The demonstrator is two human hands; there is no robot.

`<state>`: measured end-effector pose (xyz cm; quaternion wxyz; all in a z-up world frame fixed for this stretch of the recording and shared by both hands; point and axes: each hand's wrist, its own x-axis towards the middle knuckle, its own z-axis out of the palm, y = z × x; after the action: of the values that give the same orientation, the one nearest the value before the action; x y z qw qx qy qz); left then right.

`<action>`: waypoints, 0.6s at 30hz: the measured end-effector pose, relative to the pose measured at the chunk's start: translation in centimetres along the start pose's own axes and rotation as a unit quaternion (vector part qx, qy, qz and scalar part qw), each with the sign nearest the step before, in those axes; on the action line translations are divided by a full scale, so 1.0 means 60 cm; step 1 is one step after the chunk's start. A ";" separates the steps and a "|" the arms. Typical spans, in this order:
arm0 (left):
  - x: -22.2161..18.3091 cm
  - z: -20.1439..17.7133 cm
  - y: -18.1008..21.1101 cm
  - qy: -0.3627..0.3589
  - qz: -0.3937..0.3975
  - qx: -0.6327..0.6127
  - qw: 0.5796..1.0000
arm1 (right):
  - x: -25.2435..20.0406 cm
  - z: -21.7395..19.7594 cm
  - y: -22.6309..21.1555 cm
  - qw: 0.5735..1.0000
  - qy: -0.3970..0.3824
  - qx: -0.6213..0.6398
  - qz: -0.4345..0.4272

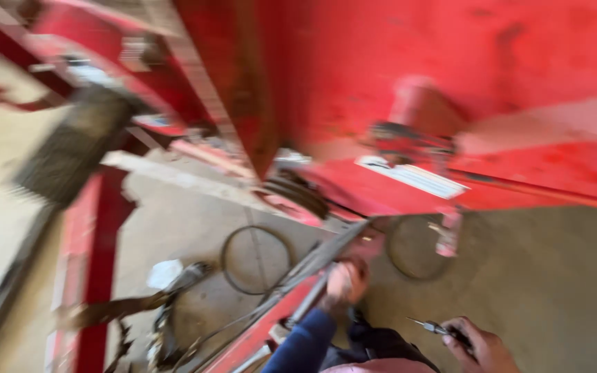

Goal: Repairing a red industrial machine by working on a splined shaft area using a metal rod.

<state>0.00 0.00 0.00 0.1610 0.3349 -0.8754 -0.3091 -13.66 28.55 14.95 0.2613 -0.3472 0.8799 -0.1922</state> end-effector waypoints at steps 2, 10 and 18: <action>-0.062 -0.090 -0.007 -0.016 0.030 -0.079 0.996 | 0.043 0.039 -0.087 0.997 0.011 0.020 -0.071; -0.049 -0.542 -0.014 -0.007 -0.055 -0.633 0.772 | 0.121 0.080 -0.591 0.897 0.082 0.272 -0.338; 0.156 -0.646 -0.096 0.095 -0.023 -0.721 0.686 | 0.186 0.120 -0.764 0.837 0.067 0.401 -0.367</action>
<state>14.97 -26.61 26.28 0.4276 0.1634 -0.3552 -0.8150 7.10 -11.91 29.46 0.2284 -0.4956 0.5495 -0.6327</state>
